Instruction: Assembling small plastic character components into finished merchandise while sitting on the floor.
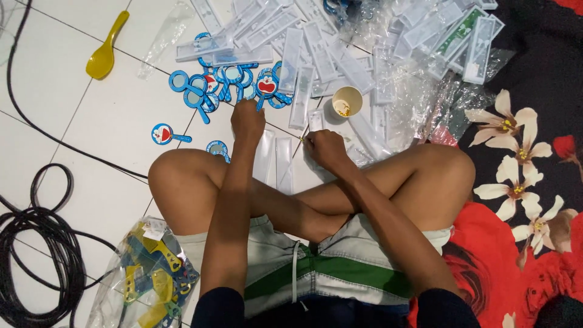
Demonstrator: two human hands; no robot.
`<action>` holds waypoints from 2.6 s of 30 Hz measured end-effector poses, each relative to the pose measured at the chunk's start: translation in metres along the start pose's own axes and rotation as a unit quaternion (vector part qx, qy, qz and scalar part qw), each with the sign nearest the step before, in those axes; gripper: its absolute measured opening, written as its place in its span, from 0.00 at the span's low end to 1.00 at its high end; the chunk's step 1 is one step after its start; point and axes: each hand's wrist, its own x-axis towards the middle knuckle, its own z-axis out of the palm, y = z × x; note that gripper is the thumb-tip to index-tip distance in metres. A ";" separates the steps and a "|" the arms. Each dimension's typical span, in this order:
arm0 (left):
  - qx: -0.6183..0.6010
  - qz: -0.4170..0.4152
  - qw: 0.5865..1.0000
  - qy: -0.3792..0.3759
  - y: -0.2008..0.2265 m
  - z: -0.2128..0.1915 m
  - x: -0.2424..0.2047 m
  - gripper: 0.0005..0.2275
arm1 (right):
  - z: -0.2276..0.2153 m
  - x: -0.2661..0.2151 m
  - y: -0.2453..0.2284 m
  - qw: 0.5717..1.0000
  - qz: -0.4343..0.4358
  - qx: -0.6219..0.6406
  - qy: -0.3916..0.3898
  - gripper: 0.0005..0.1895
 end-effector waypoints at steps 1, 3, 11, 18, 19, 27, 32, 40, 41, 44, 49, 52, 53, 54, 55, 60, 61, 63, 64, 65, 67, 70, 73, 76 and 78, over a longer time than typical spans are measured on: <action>0.000 0.003 1.000 0.002 0.006 -0.011 -0.005 0.10 | -0.003 0.000 0.000 1.000 0.000 0.000 0.003 0.10; -0.102 -0.036 0.994 0.004 0.020 -0.029 -0.018 0.09 | -0.010 -0.003 0.002 0.997 0.011 0.065 0.035 0.08; -0.151 -0.042 0.986 0.060 0.062 -0.081 -0.053 0.10 | -0.050 -0.010 -0.009 0.854 0.084 0.512 0.042 0.05; -0.259 0.160 0.934 0.188 0.094 -0.107 -0.070 0.09 | -0.064 -0.024 0.002 0.655 0.049 0.754 -0.024 0.11; -0.260 0.159 0.934 0.189 0.094 -0.109 -0.069 0.09 | -0.067 -0.026 -0.001 0.656 0.049 0.753 -0.025 0.11; -0.516 0.248 0.820 0.013 0.146 -0.129 -0.093 0.20 | -0.094 -0.050 -0.037 0.506 -0.173 0.790 -0.300 0.53; -0.557 0.235 0.782 -0.151 0.163 -0.111 -0.109 0.10 | -0.076 -0.059 -0.032 0.442 -0.164 0.797 -0.378 0.59; -0.545 0.267 0.768 -0.203 0.195 -0.144 -0.118 0.05 | -0.029 -0.068 0.011 0.278 -0.181 0.854 -0.401 0.50; -0.543 0.272 0.773 -0.185 0.195 -0.142 -0.118 0.05 | -0.034 -0.067 0.006 0.277 -0.179 0.856 -0.397 0.48; -0.537 0.287 0.778 -0.156 0.193 -0.135 -0.118 0.04 | -0.039 -0.068 -0.002 0.276 -0.180 0.860 -0.390 0.46; -0.533 0.306 0.778 -0.132 0.194 -0.133 -0.122 0.03 | -0.038 -0.071 -0.008 0.270 -0.187 0.863 -0.383 0.43; -0.534 0.318 0.772 -0.132 0.197 -0.135 -0.124 0.04 | -0.037 -0.072 -0.011 0.267 -0.193 0.865 -0.378 0.41; -0.530 0.323 0.773 -0.128 0.197 -0.137 -0.125 0.03 | -0.037 -0.072 -0.012 0.266 -0.196 0.866 -0.376 0.40; -0.526 0.328 0.775 -0.124 0.197 -0.138 -0.126 0.03 | -0.037 -0.073 -0.013 0.265 -0.199 0.866 -0.374 0.39; -0.526 0.328 0.775 -0.124 0.197 -0.136 -0.125 0.03 | -0.037 -0.073 -0.014 0.265 -0.200 0.866 -0.374 0.39; -0.525 0.337 0.770 -0.132 0.196 -0.135 -0.124 0.03 | -0.038 -0.074 -0.018 0.260 -0.211 0.868 -0.367 0.35; -0.525 0.337 0.771 -0.131 0.195 -0.135 -0.124 0.03 | -0.038 -0.074 -0.019 0.260 -0.211 0.868 -0.367 0.35; -0.522 0.326 0.775 -0.142 0.194 -0.135 -0.123 0.04 | -0.040 -0.074 -0.021 0.257 -0.216 0.868 -0.364 0.33; -0.522 0.327 0.775 -0.142 0.194 -0.135 -0.123 0.04 | -0.042 -0.074 -0.022 0.258 -0.217 0.868 -0.365 0.33; -0.526 0.324 0.773 -0.146 0.194 -0.135 -0.122 0.04 | -0.044 -0.074 -0.023 0.257 -0.219 0.868 -0.363 0.33; -0.529 0.322 0.771 -0.149 0.194 -0.136 -0.122 0.05 | -0.055 -0.073 -0.030 0.256 -0.222 0.868 -0.362 0.32; -0.534 0.321 0.768 -0.151 0.195 -0.137 -0.122 0.05 | -0.077 -0.073 -0.043 0.235 -0.212 0.873 -0.370 0.35; -0.528 0.320 0.771 -0.156 0.195 -0.140 -0.123 0.05 | -0.081 -0.070 -0.043 0.256 -0.218 0.860 -0.385 0.40; -0.529 0.322 0.770 -0.154 0.195 -0.138 -0.123 0.06 | -0.079 -0.069 -0.042 0.287 -0.222 0.837 -0.410 0.49; -0.535 0.322 0.766 -0.151 0.194 -0.134 -0.123 0.06 | -0.081 -0.069 -0.043 0.301 -0.224 0.829 -0.414 0.52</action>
